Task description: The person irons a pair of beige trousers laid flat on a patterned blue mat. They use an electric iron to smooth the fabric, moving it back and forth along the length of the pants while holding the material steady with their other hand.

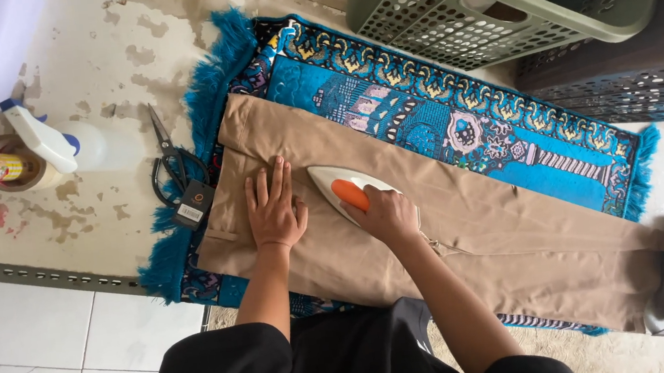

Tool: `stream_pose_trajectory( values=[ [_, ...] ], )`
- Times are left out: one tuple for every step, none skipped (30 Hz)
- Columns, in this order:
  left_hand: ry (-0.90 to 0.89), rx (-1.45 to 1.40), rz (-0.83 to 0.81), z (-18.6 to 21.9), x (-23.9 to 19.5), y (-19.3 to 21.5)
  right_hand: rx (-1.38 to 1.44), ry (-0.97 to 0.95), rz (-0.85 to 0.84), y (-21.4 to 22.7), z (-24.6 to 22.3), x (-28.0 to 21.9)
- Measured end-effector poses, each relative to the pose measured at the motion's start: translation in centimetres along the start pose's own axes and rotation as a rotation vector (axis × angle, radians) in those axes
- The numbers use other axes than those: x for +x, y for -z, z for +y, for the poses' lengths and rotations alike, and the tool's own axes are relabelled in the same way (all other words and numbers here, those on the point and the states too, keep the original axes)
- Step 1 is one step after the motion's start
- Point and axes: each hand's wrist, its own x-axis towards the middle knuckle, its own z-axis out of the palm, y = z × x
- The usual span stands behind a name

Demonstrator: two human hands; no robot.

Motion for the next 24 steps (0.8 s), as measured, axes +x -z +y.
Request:
stream_pose_trajectory(
  values=[
    [-0.007, -0.004, -0.001, 0.1, 0.1, 0.1, 0.0, -0.008, 0.001, -0.3, 1.1, -0.4],
    [-0.006, 0.006, -0.004, 0.1, 0.1, 0.2, -0.002, -0.016, -0.011, -0.7, 2.1, -0.8],
    [0.0, 0.02, -0.006, 0.0, 0.1, 0.4, -0.003, -0.019, -0.025, -1.0, 3.1, -1.2],
    [-0.001, 0.018, -0.006, 0.2, 0.3, 0.4, -0.004, -0.021, -0.024, -0.6, 4.0, -1.8],
    [-0.003, 0.012, -0.002, 0.2, 0.3, 0.6, -0.014, -0.033, -0.059, -0.3, 4.8, -2.5],
    [-0.005, 0.006, 0.003, 0.2, 0.4, 0.8, -0.024, -0.045, -0.094, 0.0, 5.5, -3.2],
    [-0.009, 0.011, 0.016, 0.1, 0.4, 0.9, -0.02, -0.042, -0.08, 0.0, 5.6, -3.4],
    [-0.011, 0.02, 0.015, 0.0, 0.6, 1.0, -0.017, -0.06, -0.088, 0.0, 5.7, -3.6],
    [-0.014, 0.023, 0.006, 0.3, 0.3, 1.1, -0.016, -0.085, -0.104, 0.0, 6.0, -4.3],
    [-0.02, 0.022, 0.011, 0.1, 0.5, 1.0, -0.014, -0.088, -0.098, -0.2, 5.5, -3.6],
    [-0.016, 0.029, -0.003, 0.1, 0.5, 0.8, -0.019, -0.074, -0.077, -0.5, 5.1, -3.2],
    [-0.013, 0.037, -0.017, 0.1, 0.4, 0.7, -0.024, -0.06, -0.057, -0.8, 4.7, -2.8],
    [-0.012, 0.038, -0.017, 0.0, 0.4, 0.5, -0.023, -0.058, -0.058, -0.2, 3.4, -2.0],
    [-0.019, 0.021, -0.027, -0.2, 0.3, 0.2, -0.024, -0.039, -0.031, 0.2, 2.0, -1.3],
    [-0.026, 0.003, -0.039, -0.2, 0.1, 0.0, -0.026, -0.02, -0.007, 0.7, 0.7, -0.7],
    [-0.024, 0.003, -0.042, -0.2, 0.0, 0.0, -0.026, -0.018, -0.011, 0.9, 0.0, -0.4],
    [-0.024, -0.01, -0.042, -0.3, -0.1, 0.0, 0.006, -0.013, -0.023, 1.2, -0.7, 0.0],
    [-0.023, -0.024, -0.043, -0.4, -0.1, 0.0, 0.037, -0.008, -0.035, 1.4, -1.4, 0.5],
    [-0.025, -0.023, -0.046, -0.4, -0.1, 0.0, 0.04, -0.01, -0.038, 1.7, -0.8, 0.1],
    [-0.029, -0.022, -0.043, -0.5, 0.0, 0.0, 0.02, -0.013, -0.053, 1.9, -0.3, -0.3],
    [-0.032, -0.023, -0.039, -0.5, 0.0, -0.1, -0.001, -0.016, -0.068, 2.2, 0.2, -0.6],
    [-0.033, -0.023, -0.043, -0.4, 0.0, 0.1, 0.0, -0.018, -0.071, 1.9, 1.2, -1.6],
    [-0.033, -0.017, -0.026, -0.3, 0.1, 0.2, -0.014, -0.01, -0.068, 1.7, 2.3, -2.4],
    [-0.033, -0.011, -0.01, -0.3, 0.3, 0.4, -0.027, -0.002, -0.065, 1.6, 3.4, -3.2]
  ],
)
